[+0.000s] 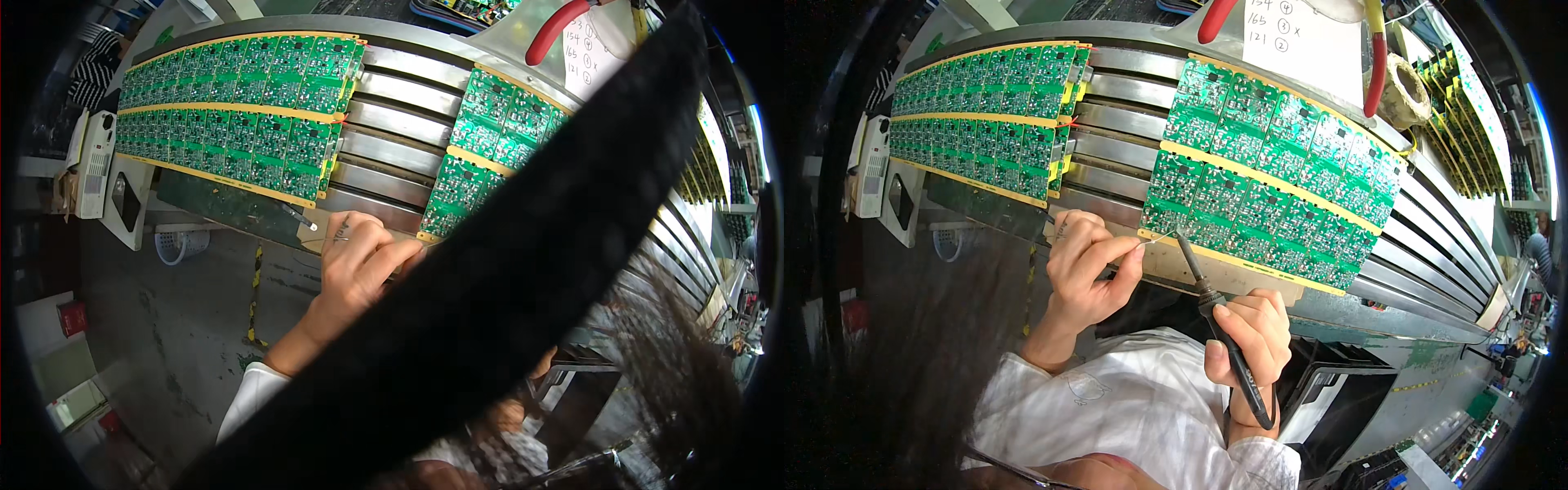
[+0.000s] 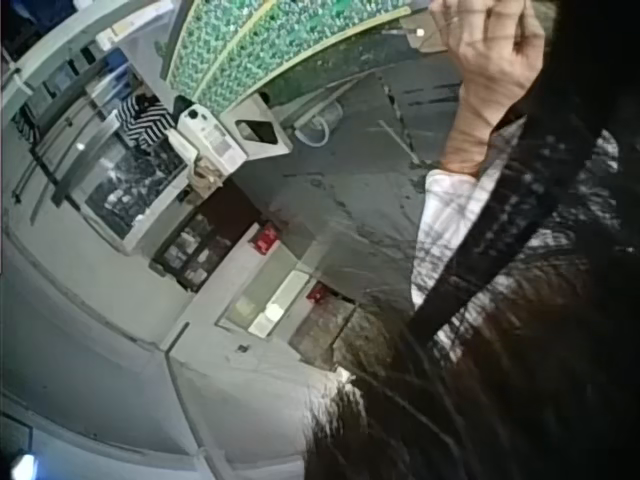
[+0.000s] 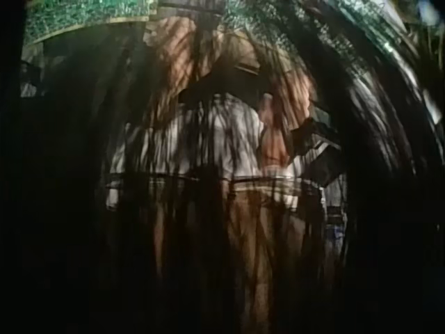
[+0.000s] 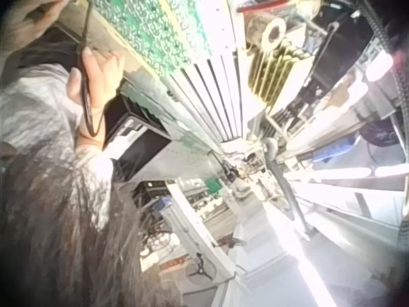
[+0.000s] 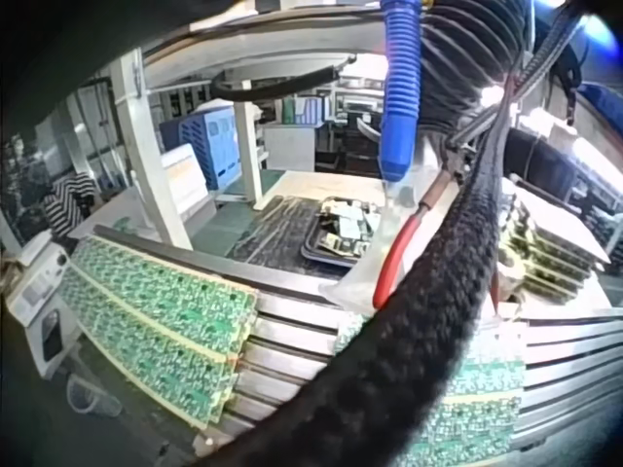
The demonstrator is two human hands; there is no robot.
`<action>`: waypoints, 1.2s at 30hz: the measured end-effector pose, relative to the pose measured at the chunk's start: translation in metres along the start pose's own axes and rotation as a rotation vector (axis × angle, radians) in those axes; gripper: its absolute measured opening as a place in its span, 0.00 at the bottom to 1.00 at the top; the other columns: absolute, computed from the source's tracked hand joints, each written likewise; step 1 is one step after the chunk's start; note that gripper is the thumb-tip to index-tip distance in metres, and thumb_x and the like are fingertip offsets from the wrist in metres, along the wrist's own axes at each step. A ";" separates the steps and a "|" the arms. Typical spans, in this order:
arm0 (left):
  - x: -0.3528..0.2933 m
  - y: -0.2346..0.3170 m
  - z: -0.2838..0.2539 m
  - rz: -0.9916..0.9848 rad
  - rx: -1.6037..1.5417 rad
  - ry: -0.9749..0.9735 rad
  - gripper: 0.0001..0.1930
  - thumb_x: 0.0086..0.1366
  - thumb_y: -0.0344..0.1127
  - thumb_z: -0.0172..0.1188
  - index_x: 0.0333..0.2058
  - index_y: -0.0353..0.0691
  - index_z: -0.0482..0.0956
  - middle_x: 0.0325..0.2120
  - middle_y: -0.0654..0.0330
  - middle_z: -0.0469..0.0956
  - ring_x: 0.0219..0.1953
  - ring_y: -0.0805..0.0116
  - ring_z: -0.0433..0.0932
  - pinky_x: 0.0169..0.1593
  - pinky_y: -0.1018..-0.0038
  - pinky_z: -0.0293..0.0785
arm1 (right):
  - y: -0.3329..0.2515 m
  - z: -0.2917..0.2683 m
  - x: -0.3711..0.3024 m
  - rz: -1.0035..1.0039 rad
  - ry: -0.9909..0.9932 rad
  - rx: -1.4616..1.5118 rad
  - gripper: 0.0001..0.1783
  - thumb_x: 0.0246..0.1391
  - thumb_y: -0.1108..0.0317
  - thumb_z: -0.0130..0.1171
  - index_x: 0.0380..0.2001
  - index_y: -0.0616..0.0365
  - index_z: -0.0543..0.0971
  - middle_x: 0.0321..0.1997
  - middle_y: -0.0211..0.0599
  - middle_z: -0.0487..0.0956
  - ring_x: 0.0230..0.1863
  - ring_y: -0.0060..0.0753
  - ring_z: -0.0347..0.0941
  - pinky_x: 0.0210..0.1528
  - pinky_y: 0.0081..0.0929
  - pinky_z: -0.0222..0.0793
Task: The person solders joints on circuit board panels using a soldering iron and solder wire, turning and moving the panels along the metal workstation track.
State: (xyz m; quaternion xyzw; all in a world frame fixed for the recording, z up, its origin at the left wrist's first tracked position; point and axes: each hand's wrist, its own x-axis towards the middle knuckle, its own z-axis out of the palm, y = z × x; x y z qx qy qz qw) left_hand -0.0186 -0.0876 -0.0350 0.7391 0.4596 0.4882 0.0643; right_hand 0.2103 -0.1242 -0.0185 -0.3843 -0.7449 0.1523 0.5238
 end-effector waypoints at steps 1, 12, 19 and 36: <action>-0.001 -0.002 0.001 -0.001 0.000 0.000 0.09 0.53 0.24 0.72 0.33 0.41 0.83 0.23 0.65 0.70 0.28 0.63 0.71 0.37 0.65 0.64 | 0.000 0.000 0.001 0.001 -0.001 0.000 0.14 0.63 0.62 0.60 0.40 0.65 0.81 0.27 0.42 0.81 0.27 0.41 0.79 0.37 0.41 0.74; 0.003 0.006 0.000 0.046 0.040 0.083 0.08 0.53 0.24 0.71 0.32 0.41 0.83 0.21 0.65 0.69 0.26 0.62 0.69 0.37 0.65 0.66 | -0.004 -0.010 0.002 0.012 -0.035 -0.037 0.14 0.63 0.61 0.60 0.42 0.64 0.80 0.30 0.42 0.81 0.30 0.42 0.78 0.39 0.44 0.73; 0.005 0.010 0.013 -0.069 -0.055 0.020 0.09 0.53 0.23 0.71 0.33 0.40 0.83 0.22 0.64 0.67 0.26 0.62 0.68 0.36 0.65 0.66 | 0.005 -0.017 -0.006 0.060 0.057 -0.020 0.17 0.65 0.59 0.58 0.41 0.65 0.80 0.29 0.43 0.80 0.29 0.42 0.76 0.40 0.45 0.72; 0.015 0.009 0.017 0.077 0.050 -0.062 0.13 0.49 0.30 0.76 0.36 0.50 0.89 0.24 0.69 0.68 0.28 0.65 0.72 0.39 0.65 0.70 | 0.032 -0.031 -0.015 0.041 0.268 0.097 0.21 0.66 0.56 0.55 0.40 0.68 0.78 0.28 0.47 0.81 0.28 0.45 0.76 0.43 0.51 0.74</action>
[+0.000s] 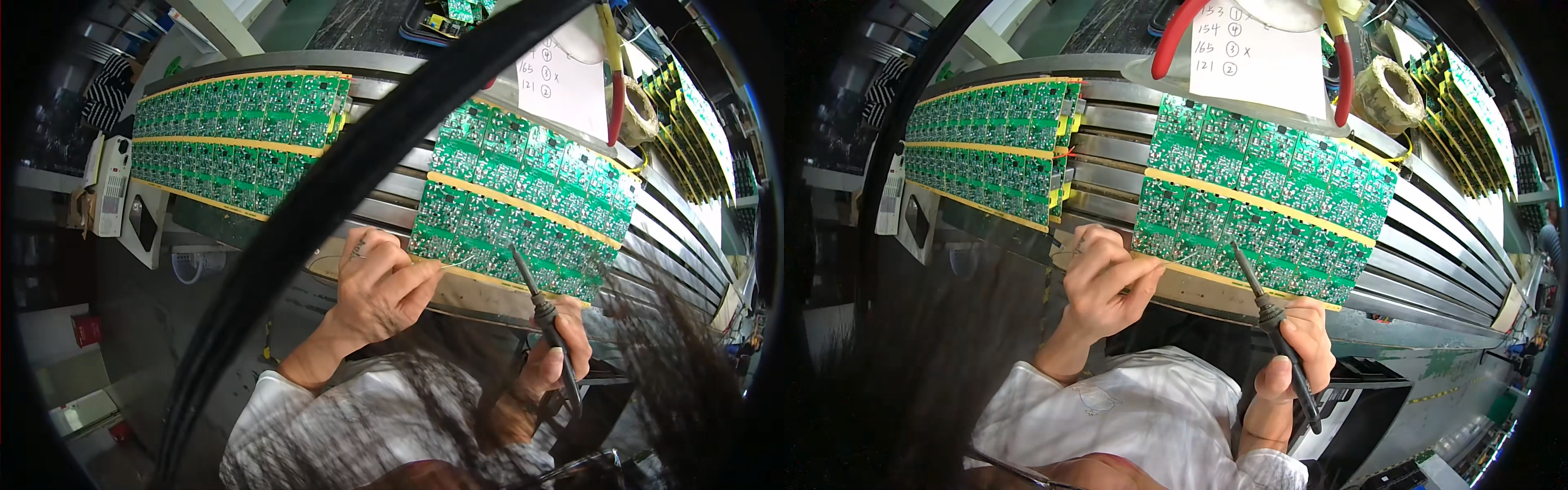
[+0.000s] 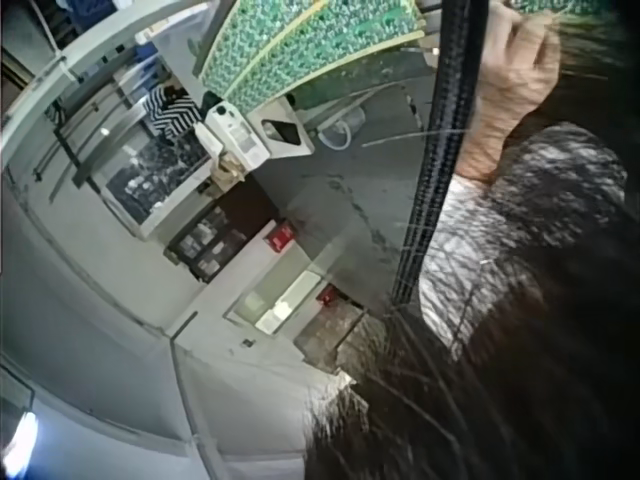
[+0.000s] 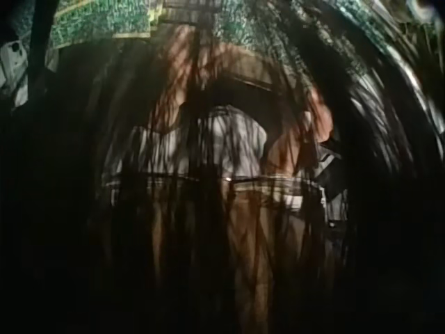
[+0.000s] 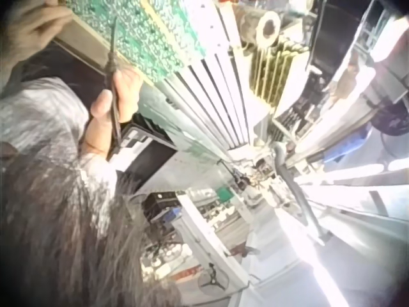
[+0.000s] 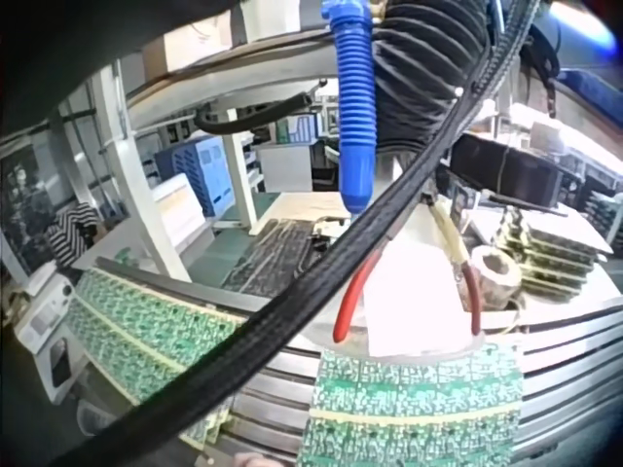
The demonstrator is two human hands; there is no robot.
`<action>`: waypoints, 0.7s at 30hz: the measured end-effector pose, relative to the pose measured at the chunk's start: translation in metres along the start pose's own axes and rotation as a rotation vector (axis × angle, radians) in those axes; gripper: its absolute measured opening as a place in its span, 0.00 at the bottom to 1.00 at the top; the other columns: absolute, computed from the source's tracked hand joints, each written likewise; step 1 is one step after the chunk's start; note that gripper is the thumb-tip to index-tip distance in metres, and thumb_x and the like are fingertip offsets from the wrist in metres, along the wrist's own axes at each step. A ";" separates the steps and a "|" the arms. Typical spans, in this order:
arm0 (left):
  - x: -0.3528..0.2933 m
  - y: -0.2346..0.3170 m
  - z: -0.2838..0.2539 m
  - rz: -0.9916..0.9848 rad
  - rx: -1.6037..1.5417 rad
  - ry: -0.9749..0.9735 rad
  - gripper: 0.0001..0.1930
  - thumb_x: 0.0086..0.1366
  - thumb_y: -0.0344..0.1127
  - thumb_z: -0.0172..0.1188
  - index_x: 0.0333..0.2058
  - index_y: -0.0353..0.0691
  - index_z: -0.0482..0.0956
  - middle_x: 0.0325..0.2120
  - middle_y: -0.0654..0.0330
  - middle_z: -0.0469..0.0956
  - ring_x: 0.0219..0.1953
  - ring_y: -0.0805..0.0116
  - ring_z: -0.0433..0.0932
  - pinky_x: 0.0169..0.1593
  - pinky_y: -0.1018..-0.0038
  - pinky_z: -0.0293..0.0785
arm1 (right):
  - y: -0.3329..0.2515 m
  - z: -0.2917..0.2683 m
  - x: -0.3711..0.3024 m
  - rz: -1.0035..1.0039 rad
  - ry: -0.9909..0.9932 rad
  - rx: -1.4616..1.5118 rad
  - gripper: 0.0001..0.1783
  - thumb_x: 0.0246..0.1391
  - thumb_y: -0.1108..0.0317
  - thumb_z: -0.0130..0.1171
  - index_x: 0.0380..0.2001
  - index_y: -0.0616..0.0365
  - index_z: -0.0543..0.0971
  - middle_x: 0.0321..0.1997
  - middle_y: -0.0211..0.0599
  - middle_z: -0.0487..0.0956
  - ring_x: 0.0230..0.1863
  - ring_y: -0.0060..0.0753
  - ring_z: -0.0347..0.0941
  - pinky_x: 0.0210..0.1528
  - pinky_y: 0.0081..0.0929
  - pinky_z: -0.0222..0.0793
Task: The person solders joints on circuit board panels using a soldering iron and solder wire, turning and moving the panels along the metal workstation track.
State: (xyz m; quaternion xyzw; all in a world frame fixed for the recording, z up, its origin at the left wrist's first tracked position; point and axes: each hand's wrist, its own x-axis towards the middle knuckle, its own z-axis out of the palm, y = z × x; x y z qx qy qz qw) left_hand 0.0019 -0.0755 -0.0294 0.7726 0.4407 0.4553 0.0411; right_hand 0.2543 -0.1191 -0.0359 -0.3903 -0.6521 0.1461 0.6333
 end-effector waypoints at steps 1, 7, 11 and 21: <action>0.001 0.000 0.002 -0.020 -0.027 0.022 0.12 0.49 0.30 0.75 0.35 0.48 0.88 0.25 0.69 0.70 0.29 0.65 0.73 0.40 0.64 0.70 | 0.001 0.000 0.000 -0.001 0.004 0.001 0.21 0.66 0.56 0.55 0.40 0.68 0.78 0.28 0.47 0.81 0.28 0.45 0.76 0.43 0.51 0.74; 0.013 -0.001 0.004 0.017 -0.062 0.063 0.11 0.50 0.26 0.73 0.33 0.43 0.84 0.27 0.66 0.74 0.32 0.61 0.76 0.40 0.63 0.68 | 0.002 -0.003 0.004 0.031 -0.002 -0.011 0.20 0.66 0.56 0.55 0.40 0.68 0.78 0.29 0.48 0.82 0.28 0.45 0.77 0.44 0.53 0.75; 0.016 -0.004 0.009 0.029 -0.027 0.066 0.11 0.51 0.29 0.74 0.34 0.45 0.84 0.29 0.67 0.74 0.34 0.60 0.77 0.44 0.63 0.70 | 0.001 0.004 0.006 0.028 0.012 0.013 0.19 0.66 0.57 0.56 0.41 0.68 0.78 0.30 0.49 0.83 0.31 0.47 0.79 0.49 0.56 0.76; 0.022 0.001 0.012 -0.016 -0.011 0.097 0.11 0.51 0.23 0.73 0.34 0.41 0.84 0.25 0.65 0.73 0.33 0.59 0.76 0.39 0.65 0.70 | 0.000 0.003 0.007 0.047 -0.030 0.017 0.19 0.66 0.57 0.56 0.42 0.68 0.78 0.29 0.50 0.82 0.32 0.46 0.80 0.53 0.57 0.75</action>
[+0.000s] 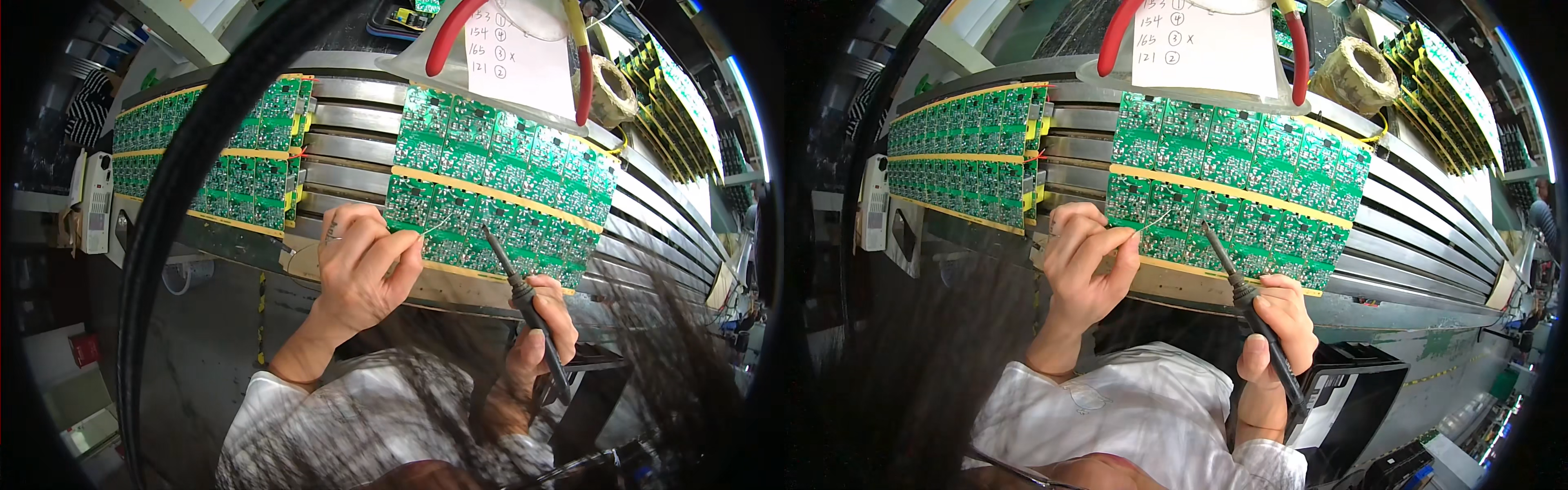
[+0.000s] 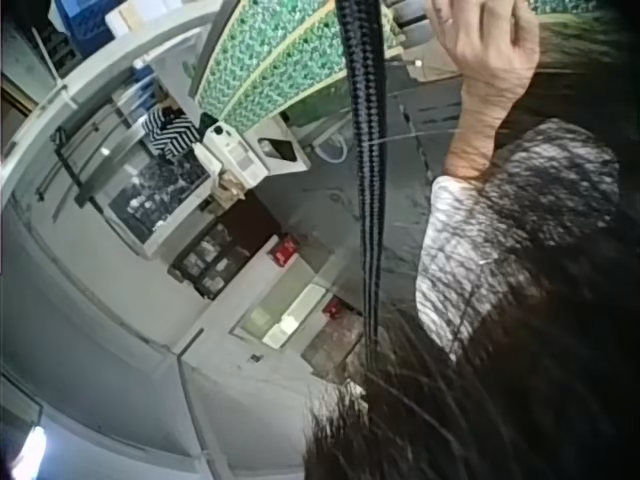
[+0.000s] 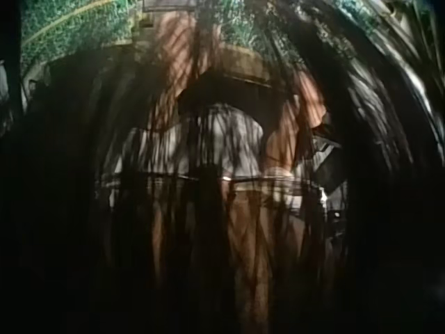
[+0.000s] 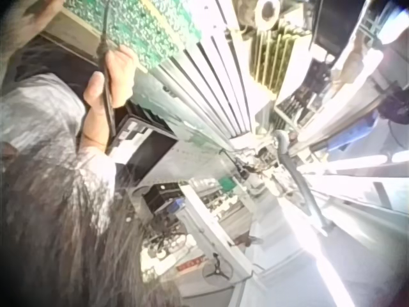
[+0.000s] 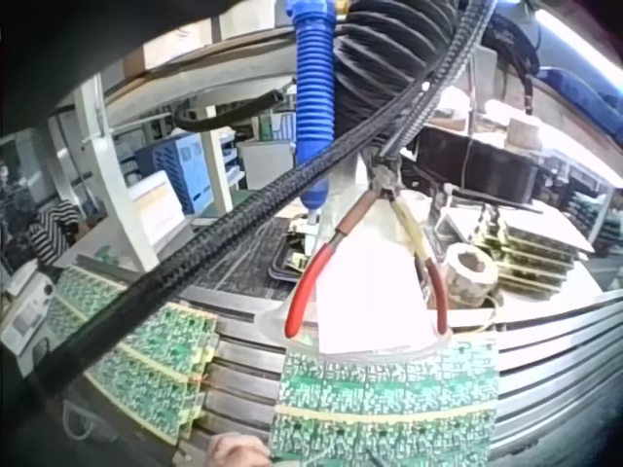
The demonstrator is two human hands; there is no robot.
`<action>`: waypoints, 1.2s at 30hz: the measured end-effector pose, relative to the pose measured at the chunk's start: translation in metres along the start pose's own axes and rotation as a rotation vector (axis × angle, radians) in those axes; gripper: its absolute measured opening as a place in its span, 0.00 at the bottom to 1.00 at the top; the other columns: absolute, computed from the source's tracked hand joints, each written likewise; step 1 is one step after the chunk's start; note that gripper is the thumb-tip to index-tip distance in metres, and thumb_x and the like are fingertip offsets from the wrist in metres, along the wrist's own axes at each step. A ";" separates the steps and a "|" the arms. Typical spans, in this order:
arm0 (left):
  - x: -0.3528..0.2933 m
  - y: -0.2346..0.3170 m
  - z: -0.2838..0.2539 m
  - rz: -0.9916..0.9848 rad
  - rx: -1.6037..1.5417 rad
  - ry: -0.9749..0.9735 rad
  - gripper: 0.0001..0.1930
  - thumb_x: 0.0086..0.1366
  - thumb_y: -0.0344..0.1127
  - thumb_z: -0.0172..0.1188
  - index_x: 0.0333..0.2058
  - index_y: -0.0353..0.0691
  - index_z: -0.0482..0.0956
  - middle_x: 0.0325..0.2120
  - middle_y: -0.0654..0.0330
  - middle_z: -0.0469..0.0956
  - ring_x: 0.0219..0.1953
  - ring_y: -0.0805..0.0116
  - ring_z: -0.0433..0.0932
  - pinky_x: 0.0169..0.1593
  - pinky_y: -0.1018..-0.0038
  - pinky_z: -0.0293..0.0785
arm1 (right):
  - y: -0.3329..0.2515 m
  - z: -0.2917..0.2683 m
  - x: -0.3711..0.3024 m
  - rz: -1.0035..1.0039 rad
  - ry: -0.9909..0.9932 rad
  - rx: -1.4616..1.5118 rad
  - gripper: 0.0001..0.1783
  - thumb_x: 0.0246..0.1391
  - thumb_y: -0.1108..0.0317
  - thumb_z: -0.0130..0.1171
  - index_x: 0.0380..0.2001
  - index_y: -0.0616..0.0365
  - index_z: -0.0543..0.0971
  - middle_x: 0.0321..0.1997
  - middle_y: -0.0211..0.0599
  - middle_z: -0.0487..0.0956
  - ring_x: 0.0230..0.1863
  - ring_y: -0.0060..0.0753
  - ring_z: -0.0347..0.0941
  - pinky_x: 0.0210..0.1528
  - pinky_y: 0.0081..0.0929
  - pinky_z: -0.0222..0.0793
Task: The person solders joints on circuit board panels using a soldering iron and solder wire, turning and moving the panels along the metal workstation track.
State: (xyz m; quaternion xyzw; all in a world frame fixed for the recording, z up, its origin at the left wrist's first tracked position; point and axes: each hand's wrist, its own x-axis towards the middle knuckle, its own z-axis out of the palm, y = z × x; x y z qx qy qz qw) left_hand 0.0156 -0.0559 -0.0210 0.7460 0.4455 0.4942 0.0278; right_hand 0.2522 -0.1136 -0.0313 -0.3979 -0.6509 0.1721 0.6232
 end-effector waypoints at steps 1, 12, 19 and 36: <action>0.000 0.001 0.000 0.001 -0.002 -0.002 0.10 0.53 0.22 0.72 0.34 0.39 0.84 0.25 0.63 0.74 0.33 0.58 0.76 0.38 0.66 0.70 | 0.000 0.000 0.000 0.003 0.002 -0.001 0.19 0.66 0.57 0.57 0.42 0.68 0.78 0.28 0.49 0.82 0.31 0.46 0.80 0.53 0.57 0.75; 0.002 0.001 0.002 0.002 0.016 0.011 0.11 0.51 0.24 0.72 0.33 0.44 0.84 0.25 0.67 0.72 0.32 0.61 0.76 0.41 0.65 0.69 | -0.003 0.012 0.010 -0.021 -0.042 -0.017 0.19 0.66 0.57 0.59 0.41 0.66 0.80 0.29 0.47 0.82 0.31 0.44 0.80 0.52 0.54 0.76; 0.000 -0.003 0.007 0.001 0.000 0.020 0.10 0.52 0.27 0.72 0.34 0.45 0.84 0.25 0.68 0.72 0.31 0.61 0.75 0.40 0.65 0.68 | -0.004 0.016 0.015 -0.030 -0.090 -0.070 0.18 0.65 0.58 0.61 0.42 0.65 0.81 0.30 0.45 0.84 0.32 0.43 0.82 0.50 0.52 0.77; 0.007 -0.006 0.009 -0.008 -0.022 -0.038 0.07 0.55 0.30 0.72 0.33 0.43 0.85 0.25 0.67 0.72 0.31 0.61 0.73 0.40 0.64 0.67 | -0.041 0.025 0.022 -0.078 -0.259 -0.396 0.15 0.62 0.65 0.62 0.48 0.62 0.80 0.32 0.39 0.83 0.33 0.40 0.81 0.49 0.47 0.76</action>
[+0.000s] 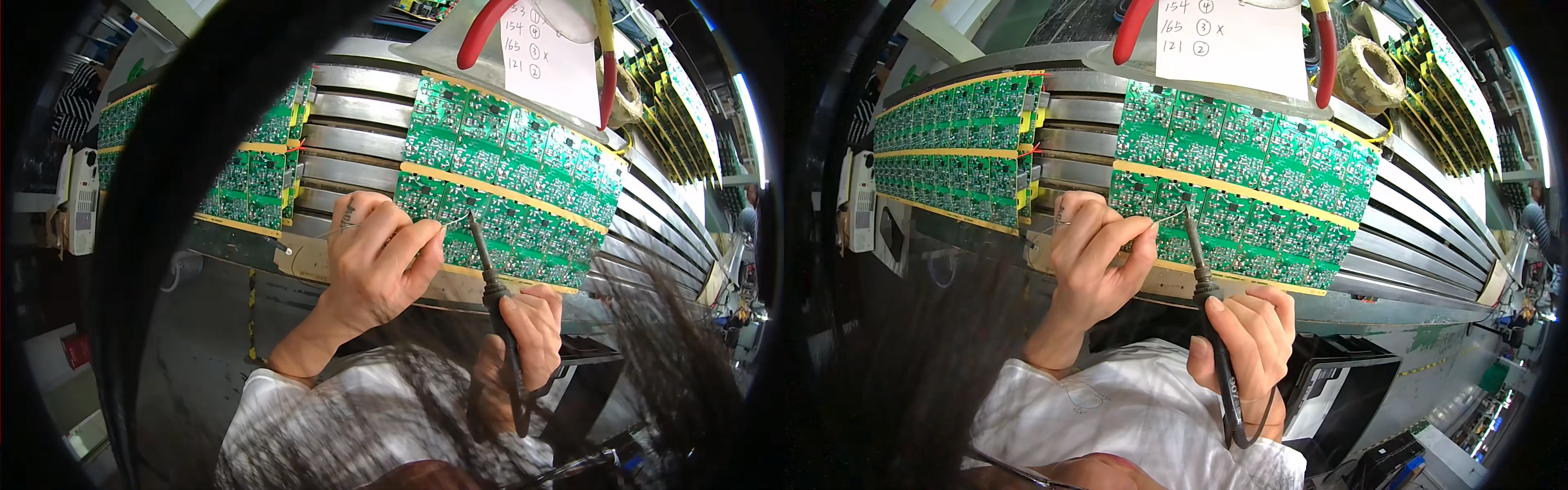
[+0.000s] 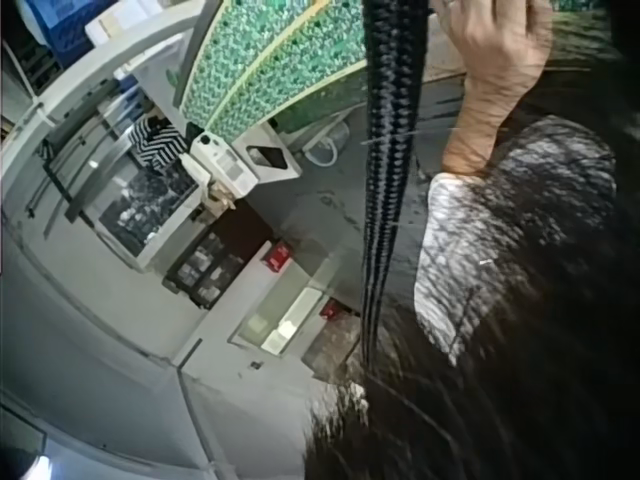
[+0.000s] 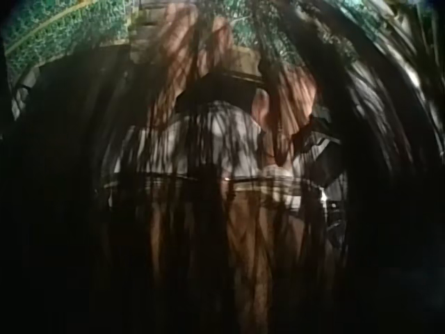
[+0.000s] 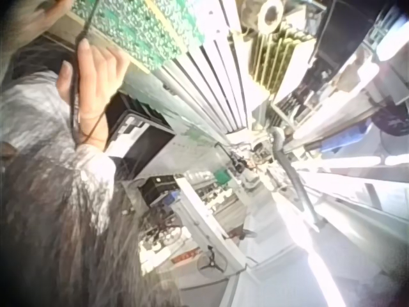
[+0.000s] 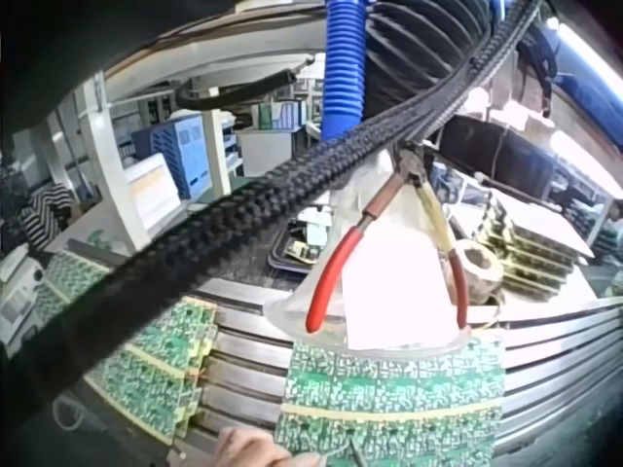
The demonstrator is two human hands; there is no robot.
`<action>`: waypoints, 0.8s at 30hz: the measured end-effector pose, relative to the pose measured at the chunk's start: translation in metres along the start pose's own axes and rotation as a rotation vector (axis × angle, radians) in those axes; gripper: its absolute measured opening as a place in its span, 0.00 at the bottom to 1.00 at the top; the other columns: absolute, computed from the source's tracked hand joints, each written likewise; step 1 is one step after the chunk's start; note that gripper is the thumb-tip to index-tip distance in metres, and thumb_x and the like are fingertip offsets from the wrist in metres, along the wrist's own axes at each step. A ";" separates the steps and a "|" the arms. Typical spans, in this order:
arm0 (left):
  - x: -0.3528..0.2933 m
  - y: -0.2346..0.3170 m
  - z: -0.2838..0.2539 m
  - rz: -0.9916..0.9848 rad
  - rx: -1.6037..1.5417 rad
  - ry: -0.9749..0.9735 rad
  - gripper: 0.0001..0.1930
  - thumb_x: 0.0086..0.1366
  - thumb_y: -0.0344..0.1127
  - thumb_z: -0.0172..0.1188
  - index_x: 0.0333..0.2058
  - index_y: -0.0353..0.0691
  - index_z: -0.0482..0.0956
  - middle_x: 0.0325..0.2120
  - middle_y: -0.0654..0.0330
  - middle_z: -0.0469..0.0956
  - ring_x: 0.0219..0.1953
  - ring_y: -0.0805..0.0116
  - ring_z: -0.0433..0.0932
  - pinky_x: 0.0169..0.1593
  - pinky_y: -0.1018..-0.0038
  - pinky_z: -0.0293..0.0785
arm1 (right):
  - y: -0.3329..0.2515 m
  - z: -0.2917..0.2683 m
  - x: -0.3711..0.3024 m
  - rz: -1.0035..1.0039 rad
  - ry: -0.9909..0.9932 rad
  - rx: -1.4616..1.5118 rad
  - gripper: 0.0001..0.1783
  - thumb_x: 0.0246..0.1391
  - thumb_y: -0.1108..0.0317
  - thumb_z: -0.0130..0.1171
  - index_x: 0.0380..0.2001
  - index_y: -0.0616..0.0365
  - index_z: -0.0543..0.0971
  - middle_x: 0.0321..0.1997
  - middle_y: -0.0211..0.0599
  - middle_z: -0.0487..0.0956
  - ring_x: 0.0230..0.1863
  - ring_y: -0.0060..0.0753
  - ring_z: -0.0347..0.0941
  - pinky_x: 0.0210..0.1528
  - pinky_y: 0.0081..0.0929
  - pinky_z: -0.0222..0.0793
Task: The person solders joints on circuit board panels using a soldering iron and solder wire, turning and moving the panels along the metal workstation track.
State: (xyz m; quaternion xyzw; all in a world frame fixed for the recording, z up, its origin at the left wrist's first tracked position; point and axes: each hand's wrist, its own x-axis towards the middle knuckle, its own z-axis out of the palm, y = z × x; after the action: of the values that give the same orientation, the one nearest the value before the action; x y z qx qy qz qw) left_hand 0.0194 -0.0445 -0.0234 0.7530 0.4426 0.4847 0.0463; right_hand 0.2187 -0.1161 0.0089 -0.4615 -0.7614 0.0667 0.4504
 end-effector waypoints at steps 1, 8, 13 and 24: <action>0.000 0.000 0.000 -0.007 0.000 0.000 0.07 0.55 0.31 0.72 0.33 0.43 0.85 0.24 0.67 0.72 0.31 0.61 0.73 0.40 0.64 0.66 | -0.001 0.000 0.000 0.004 -0.004 -0.002 0.15 0.61 0.64 0.62 0.48 0.62 0.80 0.33 0.39 0.83 0.33 0.40 0.81 0.49 0.47 0.76; 0.003 0.002 0.000 -0.003 0.009 0.007 0.07 0.55 0.30 0.72 0.33 0.43 0.84 0.24 0.67 0.72 0.30 0.61 0.73 0.40 0.63 0.66 | -0.004 -0.001 0.002 0.009 -0.011 -0.019 0.16 0.60 0.64 0.63 0.48 0.61 0.80 0.32 0.40 0.83 0.32 0.41 0.81 0.48 0.45 0.75; 0.004 0.005 -0.002 0.003 0.031 -0.011 0.08 0.54 0.28 0.72 0.33 0.42 0.84 0.25 0.66 0.72 0.31 0.60 0.74 0.41 0.63 0.67 | -0.005 -0.002 0.007 -0.014 -0.017 -0.033 0.17 0.58 0.65 0.64 0.48 0.63 0.80 0.31 0.40 0.83 0.30 0.41 0.80 0.47 0.44 0.74; -0.007 0.000 -0.025 0.021 0.135 0.055 0.16 0.51 0.31 0.77 0.40 0.52 0.89 0.25 0.69 0.68 0.32 0.63 0.70 0.43 0.63 0.62 | -0.009 -0.016 -0.004 0.003 -0.062 -0.002 0.16 0.61 0.62 0.63 0.47 0.62 0.80 0.31 0.40 0.83 0.30 0.40 0.80 0.46 0.45 0.73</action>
State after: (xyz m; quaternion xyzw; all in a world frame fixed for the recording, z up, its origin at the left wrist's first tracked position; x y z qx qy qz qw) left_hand -0.0006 -0.0587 -0.0152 0.7454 0.4676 0.4747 -0.0218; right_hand 0.2256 -0.1289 0.0208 -0.4610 -0.7743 0.0811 0.4259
